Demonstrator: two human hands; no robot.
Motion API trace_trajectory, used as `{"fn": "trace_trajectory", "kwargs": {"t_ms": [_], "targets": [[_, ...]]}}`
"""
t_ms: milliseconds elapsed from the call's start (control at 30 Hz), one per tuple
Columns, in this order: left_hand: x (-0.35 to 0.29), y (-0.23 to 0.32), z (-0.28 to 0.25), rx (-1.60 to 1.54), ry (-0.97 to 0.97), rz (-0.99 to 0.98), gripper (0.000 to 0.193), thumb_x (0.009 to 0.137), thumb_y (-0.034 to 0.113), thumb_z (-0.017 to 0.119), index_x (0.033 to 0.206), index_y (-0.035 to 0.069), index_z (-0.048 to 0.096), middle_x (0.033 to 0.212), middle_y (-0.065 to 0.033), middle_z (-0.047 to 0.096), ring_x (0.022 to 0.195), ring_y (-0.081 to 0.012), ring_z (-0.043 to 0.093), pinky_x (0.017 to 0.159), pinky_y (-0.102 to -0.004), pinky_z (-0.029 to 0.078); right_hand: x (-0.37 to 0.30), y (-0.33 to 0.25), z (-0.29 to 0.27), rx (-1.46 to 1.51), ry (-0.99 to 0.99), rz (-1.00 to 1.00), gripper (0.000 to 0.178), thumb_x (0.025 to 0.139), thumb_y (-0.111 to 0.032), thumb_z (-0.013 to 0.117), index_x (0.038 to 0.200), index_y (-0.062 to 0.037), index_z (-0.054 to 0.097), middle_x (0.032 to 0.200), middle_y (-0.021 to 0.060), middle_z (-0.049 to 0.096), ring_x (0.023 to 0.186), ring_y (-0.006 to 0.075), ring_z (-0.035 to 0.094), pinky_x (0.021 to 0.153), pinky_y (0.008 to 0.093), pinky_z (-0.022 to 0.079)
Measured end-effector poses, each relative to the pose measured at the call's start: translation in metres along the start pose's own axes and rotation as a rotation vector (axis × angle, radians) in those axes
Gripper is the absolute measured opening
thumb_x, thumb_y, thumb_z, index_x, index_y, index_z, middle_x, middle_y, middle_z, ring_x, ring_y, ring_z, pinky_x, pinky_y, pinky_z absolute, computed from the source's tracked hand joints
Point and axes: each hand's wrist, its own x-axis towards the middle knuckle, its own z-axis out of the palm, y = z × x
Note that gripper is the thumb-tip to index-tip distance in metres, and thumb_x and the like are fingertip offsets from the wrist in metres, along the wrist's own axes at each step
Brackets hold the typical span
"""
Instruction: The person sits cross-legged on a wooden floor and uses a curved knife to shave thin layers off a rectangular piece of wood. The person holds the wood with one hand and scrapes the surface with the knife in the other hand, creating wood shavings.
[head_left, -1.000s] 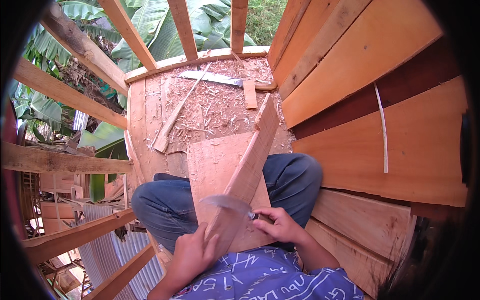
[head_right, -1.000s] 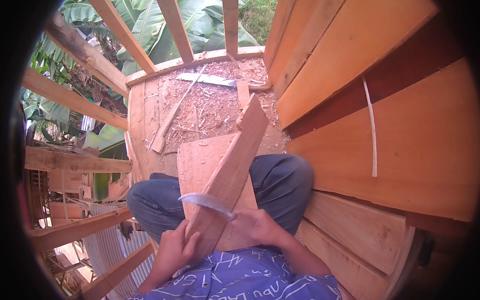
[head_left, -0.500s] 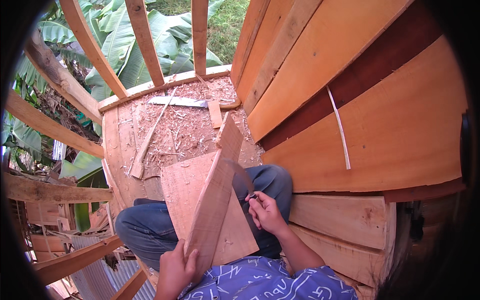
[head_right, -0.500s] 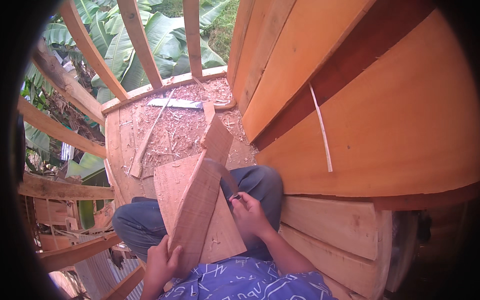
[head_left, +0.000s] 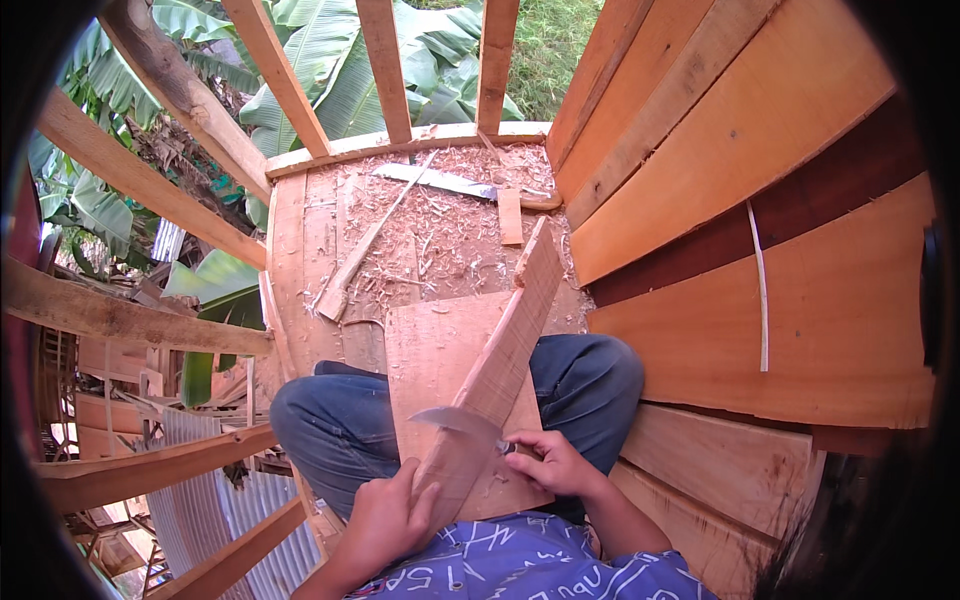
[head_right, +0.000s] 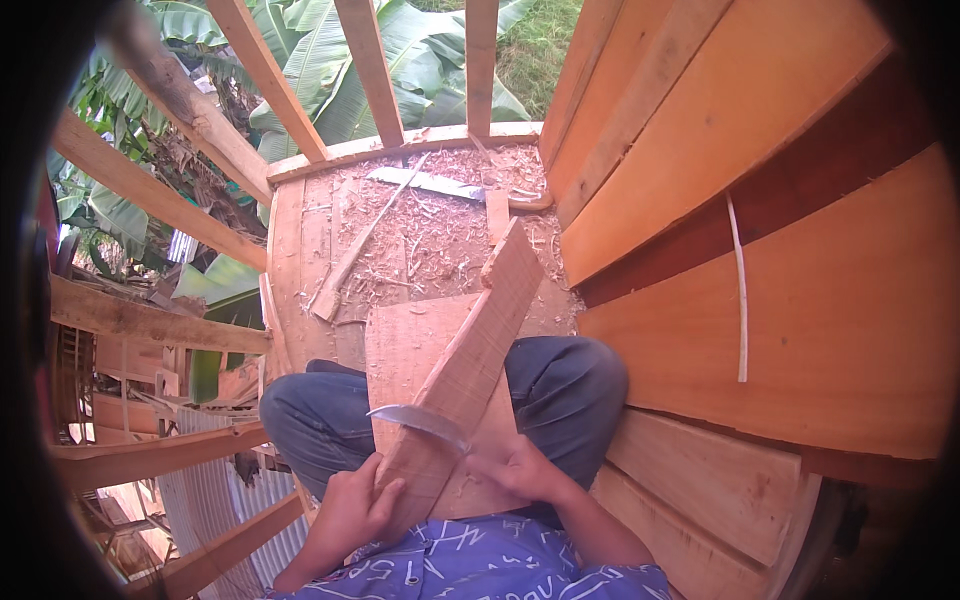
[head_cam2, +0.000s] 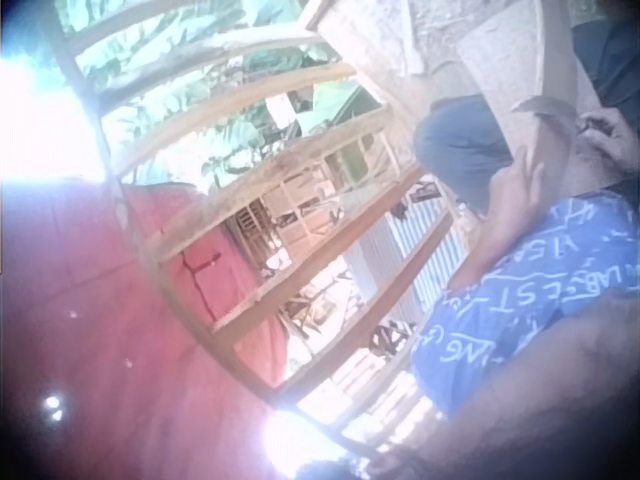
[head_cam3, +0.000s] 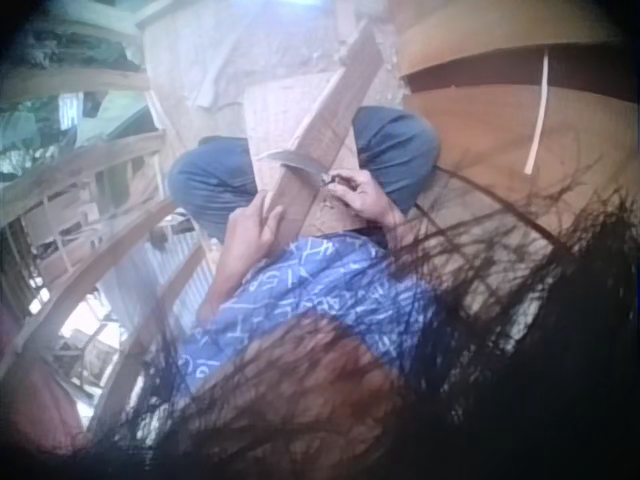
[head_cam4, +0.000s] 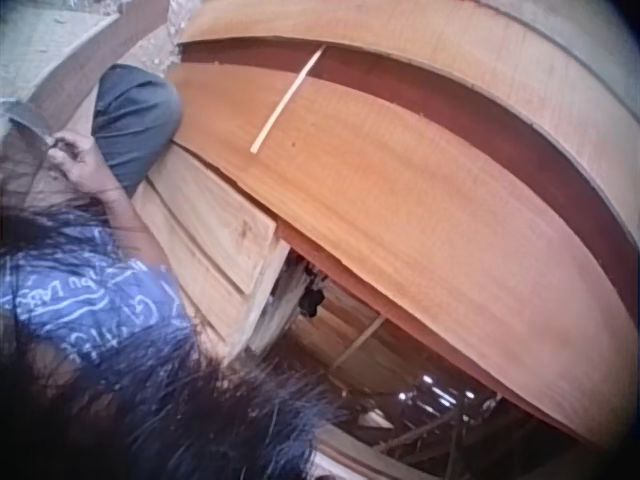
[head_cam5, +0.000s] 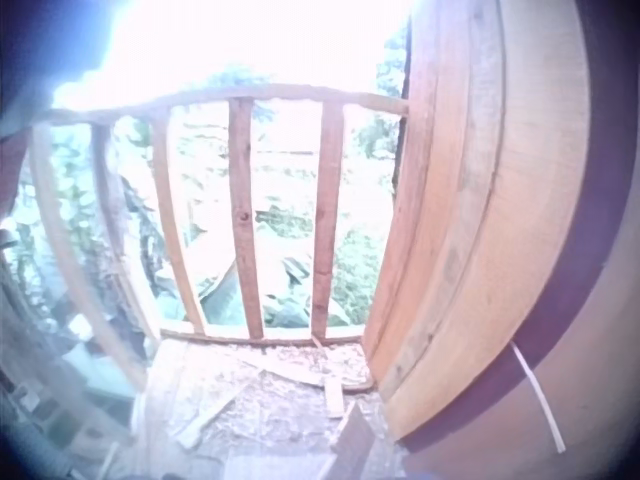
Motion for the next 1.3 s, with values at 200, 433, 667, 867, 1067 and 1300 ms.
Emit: {"fn": "trace_trajectory", "kwargs": {"t_ms": [200, 433, 667, 867, 1067, 1300], "targets": [[0.003, -0.002, 0.001, -0.030, 0.005, -0.027, 0.033, 0.089, 0.021, 0.064, 0.112, -0.002, 0.061, 0.078, -0.0306, 0.064, 0.078, -0.0485, 0.065, 0.068, -0.0501, 0.052, 0.006, 0.004, -0.002, 0.031, 0.091, -0.015, 0.022, 0.098, -0.013, 0.062, 0.116, -0.0002, 0.062, 0.067, -0.0032, 0.054, 0.051, 0.0021, 0.046, 0.044, 0.0203, 0.036], [0.002, -0.002, 0.000, -0.044, 0.004, -0.055, 0.035, 0.088, 0.020, 0.064, 0.114, -0.003, 0.061, 0.081, -0.0315, 0.064, 0.081, -0.0491, 0.064, 0.069, -0.0497, 0.051, 0.008, -0.018, -0.007, 0.046, 0.135, 0.069, 0.019, 0.097, -0.013, 0.064, 0.111, -0.0006, 0.064, 0.066, -0.0037, 0.055, 0.053, 0.0015, 0.047, 0.046, 0.0195, 0.036], [0.001, -0.003, 0.002, -0.025, 0.014, -0.012, 0.035, 0.088, 0.021, 0.063, 0.113, -0.003, 0.061, 0.082, -0.0313, 0.064, 0.082, -0.0489, 0.064, 0.069, -0.0493, 0.051, 0.014, -0.019, -0.010, 0.006, 0.098, -0.035, 0.020, 0.097, -0.014, 0.063, 0.112, 0.0005, 0.066, 0.070, -0.0031, 0.057, 0.055, 0.0020, 0.048, 0.047, 0.0205, 0.038], [-0.001, -0.003, 0.004, -0.052, 0.020, -0.048, 0.032, 0.089, 0.021, 0.062, 0.109, -0.004, 0.061, 0.081, -0.0306, 0.065, 0.083, -0.0487, 0.065, 0.071, -0.0491, 0.052, 0.008, 0.000, 0.006, -0.076, 0.087, -0.120, 0.019, 0.097, -0.013, 0.064, 0.109, 0.0004, 0.068, 0.068, -0.0042, 0.057, 0.056, 0.0016, 0.049, 0.049, 0.0204, 0.039], [0.001, -0.006, 0.005, -0.070, 0.007, -0.046, 0.032, 0.088, 0.019, 0.063, 0.112, -0.003, 0.061, 0.080, -0.0307, 0.065, 0.082, -0.0483, 0.065, 0.071, -0.0482, 0.052, 0.003, -0.011, 0.004, -0.131, 0.018, -0.047, 0.019, 0.098, -0.013, 0.063, 0.111, -0.0007, 0.066, 0.067, -0.0050, 0.055, 0.055, 0.0014, 0.048, 0.048, 0.0197, 0.037], [0.003, -0.006, 0.003, -0.061, 0.005, -0.041, 0.033, 0.089, 0.020, 0.063, 0.113, -0.003, 0.061, 0.080, -0.0301, 0.065, 0.081, -0.0483, 0.065, 0.070, -0.0479, 0.052, 0.007, -0.001, 0.006, -0.084, 0.108, -0.077, 0.021, 0.095, -0.013, 0.066, 0.110, 0.0005, 0.067, 0.075, -0.0019, 0.060, 0.064, 0.0028, 0.050, 0.055, 0.0222, 0.040]]}}
